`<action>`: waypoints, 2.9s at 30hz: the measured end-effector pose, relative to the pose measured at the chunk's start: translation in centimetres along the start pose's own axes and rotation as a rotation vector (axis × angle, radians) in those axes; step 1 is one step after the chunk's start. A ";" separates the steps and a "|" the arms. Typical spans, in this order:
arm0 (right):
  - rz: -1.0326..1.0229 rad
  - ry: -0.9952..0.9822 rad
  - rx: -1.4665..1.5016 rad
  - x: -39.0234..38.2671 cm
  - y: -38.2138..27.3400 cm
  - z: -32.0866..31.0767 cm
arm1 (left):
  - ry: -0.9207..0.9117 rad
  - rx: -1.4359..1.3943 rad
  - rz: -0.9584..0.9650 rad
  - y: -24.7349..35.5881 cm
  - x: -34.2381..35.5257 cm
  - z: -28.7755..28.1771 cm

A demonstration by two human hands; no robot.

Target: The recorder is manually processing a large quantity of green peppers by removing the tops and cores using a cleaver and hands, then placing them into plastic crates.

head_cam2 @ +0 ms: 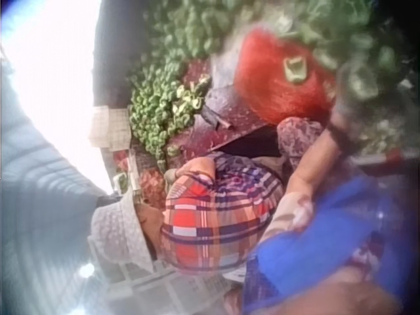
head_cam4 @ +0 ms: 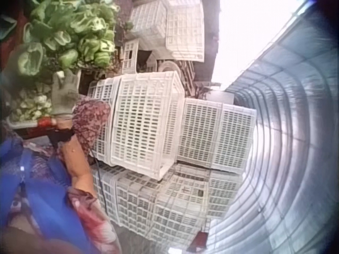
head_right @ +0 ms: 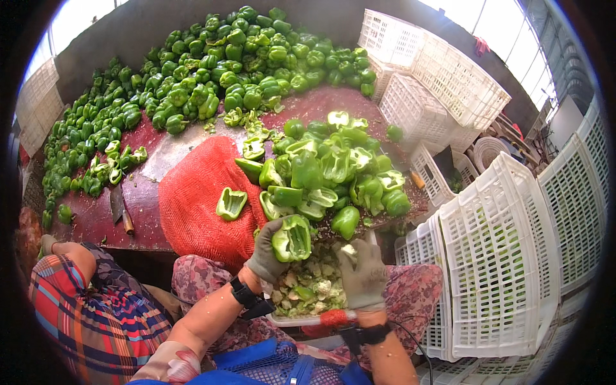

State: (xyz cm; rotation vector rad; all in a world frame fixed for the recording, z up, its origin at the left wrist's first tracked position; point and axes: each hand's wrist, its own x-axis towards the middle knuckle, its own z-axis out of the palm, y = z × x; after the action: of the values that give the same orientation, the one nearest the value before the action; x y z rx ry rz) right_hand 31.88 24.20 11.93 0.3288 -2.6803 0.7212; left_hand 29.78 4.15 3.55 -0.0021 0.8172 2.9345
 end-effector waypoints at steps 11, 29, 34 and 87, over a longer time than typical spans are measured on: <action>0.482 -0.307 0.886 0.5 1.2 5.5 | 0.116 0.971 0.156 -0.4 -0.3 3.9; -0.023 0.324 0.084 3.2 0.0 -2.9 | -0.147 1.788 0.022 -0.7 -0.2 1.1; -0.579 -0.024 -0.255 0.8 2.3 -0.1 | -0.357 1.722 0.053 -2.2 0.0 2.1; 0.688 -0.604 1.721 4.3 6.3 6.8 | -0.197 1.349 0.252 -3.0 0.0 3.2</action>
State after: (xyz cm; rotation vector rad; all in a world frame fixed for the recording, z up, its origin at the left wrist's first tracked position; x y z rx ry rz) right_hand 24.19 25.45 5.25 -0.0778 -1.6691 3.3684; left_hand 30.12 8.39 4.75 0.4797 2.5977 1.8805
